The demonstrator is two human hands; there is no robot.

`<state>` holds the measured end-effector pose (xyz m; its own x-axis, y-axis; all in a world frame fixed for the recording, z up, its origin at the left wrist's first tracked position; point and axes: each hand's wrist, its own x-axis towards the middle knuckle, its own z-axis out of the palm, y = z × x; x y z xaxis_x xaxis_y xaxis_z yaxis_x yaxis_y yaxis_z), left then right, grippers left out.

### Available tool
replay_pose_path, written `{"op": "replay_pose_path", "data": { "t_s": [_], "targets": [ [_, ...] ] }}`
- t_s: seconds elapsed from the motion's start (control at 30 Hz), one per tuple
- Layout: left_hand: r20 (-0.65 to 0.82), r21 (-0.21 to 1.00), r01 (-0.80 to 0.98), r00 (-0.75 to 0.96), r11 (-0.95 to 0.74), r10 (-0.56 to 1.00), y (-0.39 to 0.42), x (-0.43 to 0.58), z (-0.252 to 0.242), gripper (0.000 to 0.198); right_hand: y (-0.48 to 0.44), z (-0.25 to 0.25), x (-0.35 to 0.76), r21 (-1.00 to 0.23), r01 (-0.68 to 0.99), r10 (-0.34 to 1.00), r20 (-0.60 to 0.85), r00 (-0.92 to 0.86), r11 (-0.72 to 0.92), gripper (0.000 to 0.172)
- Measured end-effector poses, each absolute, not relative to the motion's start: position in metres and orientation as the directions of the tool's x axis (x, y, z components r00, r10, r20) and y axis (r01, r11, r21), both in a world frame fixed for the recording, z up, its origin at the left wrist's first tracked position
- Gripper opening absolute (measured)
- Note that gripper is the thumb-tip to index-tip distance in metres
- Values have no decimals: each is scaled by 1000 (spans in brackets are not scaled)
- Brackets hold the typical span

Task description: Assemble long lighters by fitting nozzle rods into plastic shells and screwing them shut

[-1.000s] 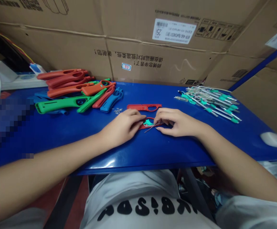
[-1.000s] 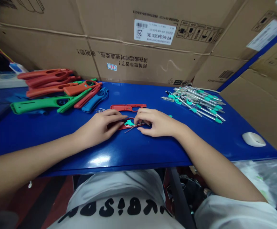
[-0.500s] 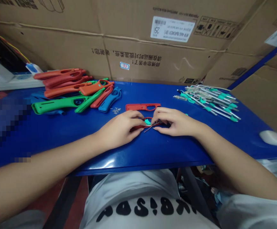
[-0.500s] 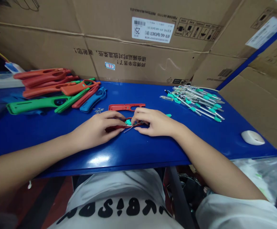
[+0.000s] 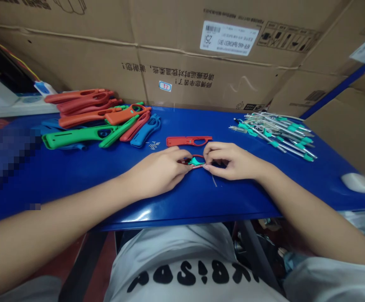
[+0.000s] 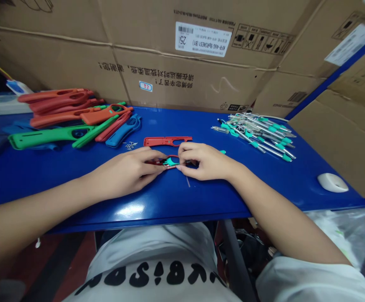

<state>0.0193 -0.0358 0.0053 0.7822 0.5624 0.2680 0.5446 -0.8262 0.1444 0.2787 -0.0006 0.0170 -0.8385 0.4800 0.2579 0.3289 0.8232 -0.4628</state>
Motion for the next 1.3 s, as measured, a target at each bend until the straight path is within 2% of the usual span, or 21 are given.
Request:
{"op": "replay_pose_path", "data": {
  "t_s": [0.07,0.17,0.27,0.53,0.93,1.07,1.2,1.3],
  "targets": [
    [249,116,545,793,-830,556,-37,19,7,32,1,16,279,-454,333,481,263,-836,827,16],
    [231,92,552,797,-828,557,-38,19,9,32,3,14,279,-446,337,481,262,-836,829,6],
    [234,83,549,800,-831,552,-38,18,10,31,3,15,280,-450,345,489,255,-834,823,2],
    [251,124,559,781,-820,571,-38,20,5,35,2,19,282,-476,368,521,243,-818,799,5],
    [247,144,673,685,-726,685,-48,22,9,27,3,21,287,-487,361,515,229,-826,795,14],
    [246,100,698,673,-709,697,-49,21,8,29,2,22,287,-504,357,520,227,-823,786,15],
    [214,22,659,731,-752,648,-49,20,10,36,5,28,291,-489,351,536,314,-784,799,16],
    [227,-9,608,774,-794,591,-47,17,8,40,20,33,308,-365,544,655,458,-602,755,17]
  ]
}}
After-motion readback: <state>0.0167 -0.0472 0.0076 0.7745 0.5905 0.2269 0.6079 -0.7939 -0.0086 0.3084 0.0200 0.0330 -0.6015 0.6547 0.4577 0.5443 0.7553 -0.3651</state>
